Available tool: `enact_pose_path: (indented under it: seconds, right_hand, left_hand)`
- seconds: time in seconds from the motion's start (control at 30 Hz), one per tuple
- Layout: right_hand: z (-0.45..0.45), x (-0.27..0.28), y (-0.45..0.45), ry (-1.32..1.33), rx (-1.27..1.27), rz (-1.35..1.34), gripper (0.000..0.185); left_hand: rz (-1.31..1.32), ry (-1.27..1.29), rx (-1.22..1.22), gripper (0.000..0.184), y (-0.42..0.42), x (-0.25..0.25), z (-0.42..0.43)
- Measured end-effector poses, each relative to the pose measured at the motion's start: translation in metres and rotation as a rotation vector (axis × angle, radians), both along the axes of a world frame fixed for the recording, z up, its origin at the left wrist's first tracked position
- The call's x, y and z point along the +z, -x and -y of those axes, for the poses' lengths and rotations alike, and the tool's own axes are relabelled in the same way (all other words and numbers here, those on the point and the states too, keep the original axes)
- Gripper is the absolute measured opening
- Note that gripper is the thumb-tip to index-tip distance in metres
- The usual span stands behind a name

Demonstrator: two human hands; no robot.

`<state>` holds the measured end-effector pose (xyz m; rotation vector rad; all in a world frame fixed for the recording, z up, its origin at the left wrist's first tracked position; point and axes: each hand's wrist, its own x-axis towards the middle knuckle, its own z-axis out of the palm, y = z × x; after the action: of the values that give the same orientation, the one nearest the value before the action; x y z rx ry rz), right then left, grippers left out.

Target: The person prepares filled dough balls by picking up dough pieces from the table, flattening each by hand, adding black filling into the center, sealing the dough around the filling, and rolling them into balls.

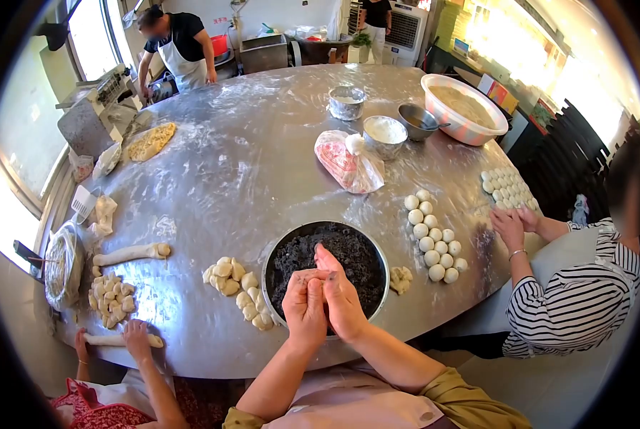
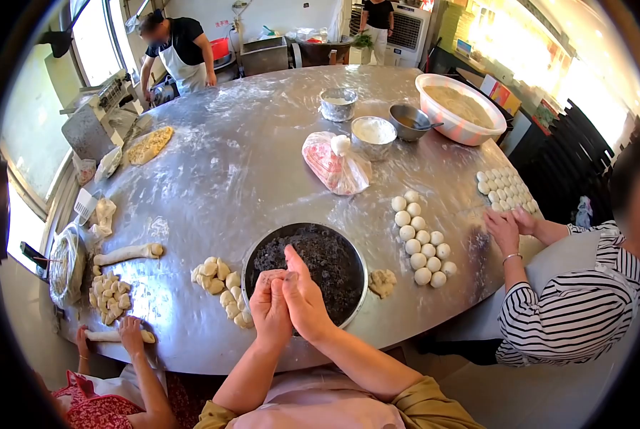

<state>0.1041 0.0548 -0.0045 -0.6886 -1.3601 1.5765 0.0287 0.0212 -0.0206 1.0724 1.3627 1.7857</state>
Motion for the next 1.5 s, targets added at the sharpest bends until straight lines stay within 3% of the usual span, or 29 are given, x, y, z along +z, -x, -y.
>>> enact_pose_path:
  seconds: [0.1,0.13,0.23,0.37,0.5,0.53,0.63,0.67,0.77,0.9,0.93,1.03,1.07,1.13,1.27,1.37,1.4,1.43,1.5]
  right_hand:
    - [-0.001,-0.003,-0.005,-0.001,0.117,-0.005,0.061]
    - [0.000,-0.011,-0.001,0.105,0.074,-0.047,0.043]
    - [-0.004,-0.014,-0.002,0.156,-0.029,0.240,0.030]
    - [-0.012,0.002,-0.011,-0.092,-0.081,0.311,0.026]
    - [-0.009,0.008,-0.012,-0.407,-0.251,0.409,0.023]
    - [-0.007,0.016,-0.016,-0.355,-0.117,0.421,0.029]
    - [-0.011,0.004,-0.018,-0.834,-0.250,0.714,0.049]
    - [-0.014,0.005,-0.024,-0.629,-0.122,0.625,0.067]
    - [-0.017,-0.005,-0.023,-0.496,-0.065,0.718,0.072]
    - [-0.033,0.014,-0.025,-0.383,0.093,0.820,0.074]
    - [-0.040,0.012,-0.025,-0.341,0.062,0.819,0.075]
    - [-0.024,0.014,-0.019,-0.437,0.081,0.797,0.077]
    - [-0.013,0.019,-0.020,-0.425,0.140,0.682,0.078]
    - [-0.006,0.018,-0.020,-0.460,0.148,0.657,0.081]
    - [-0.031,-0.004,-0.013,-0.184,-0.095,0.524,0.071]
    - [-0.006,0.005,-0.016,-0.290,0.033,0.416,0.069]
    - [0.000,0.009,-0.020,-0.275,0.114,0.367,0.071]
    - [0.004,0.006,-0.021,-0.155,0.165,0.312,0.069]
    - [0.011,-0.002,-0.019,-0.322,0.050,0.361,0.057]
  left_hand:
    - [-0.324,-0.153,0.043,0.034,0.002,-0.002,-0.005]
    - [-0.323,-0.137,0.029,0.044,0.002,-0.001,-0.005]
    - [-0.314,-0.085,-0.008,0.080,0.000,0.005,-0.002]
    - [0.003,-0.090,-0.150,0.098,-0.002,0.009,0.003]
    - [0.413,-0.048,-0.529,0.102,0.014,-0.007,0.008]
    - [0.549,-0.026,-0.511,0.112,0.011,0.000,0.012]
    - [0.353,0.050,-0.594,0.115,0.015,0.003,0.014]
    - [0.392,0.103,-0.594,0.114,0.017,0.000,0.017]
    - [0.323,0.047,-0.716,0.118,0.010,-0.001,0.017]
    - [-0.355,0.025,-0.626,0.110,0.005,0.013,0.031]
    - [-0.246,0.067,-0.655,0.101,0.001,0.007,0.034]
    - [-0.443,0.029,-0.534,0.095,-0.001,0.012,0.033]
    - [-0.402,0.015,-0.593,0.091,0.001,0.014,0.024]
    - [-0.474,0.008,-0.454,0.083,-0.005,0.016,0.027]
    - [-0.567,0.057,-0.409,0.091,-0.015,0.011,0.036]
    - [-0.620,-0.040,-0.280,0.080,-0.009,0.027,0.025]
    - [-0.595,0.159,-0.259,0.064,-0.007,0.024,0.027]
    - [-0.612,0.143,-0.219,0.037,-0.001,0.015,0.026]
    - [-0.675,0.161,-0.130,0.019,0.008,0.009,0.026]
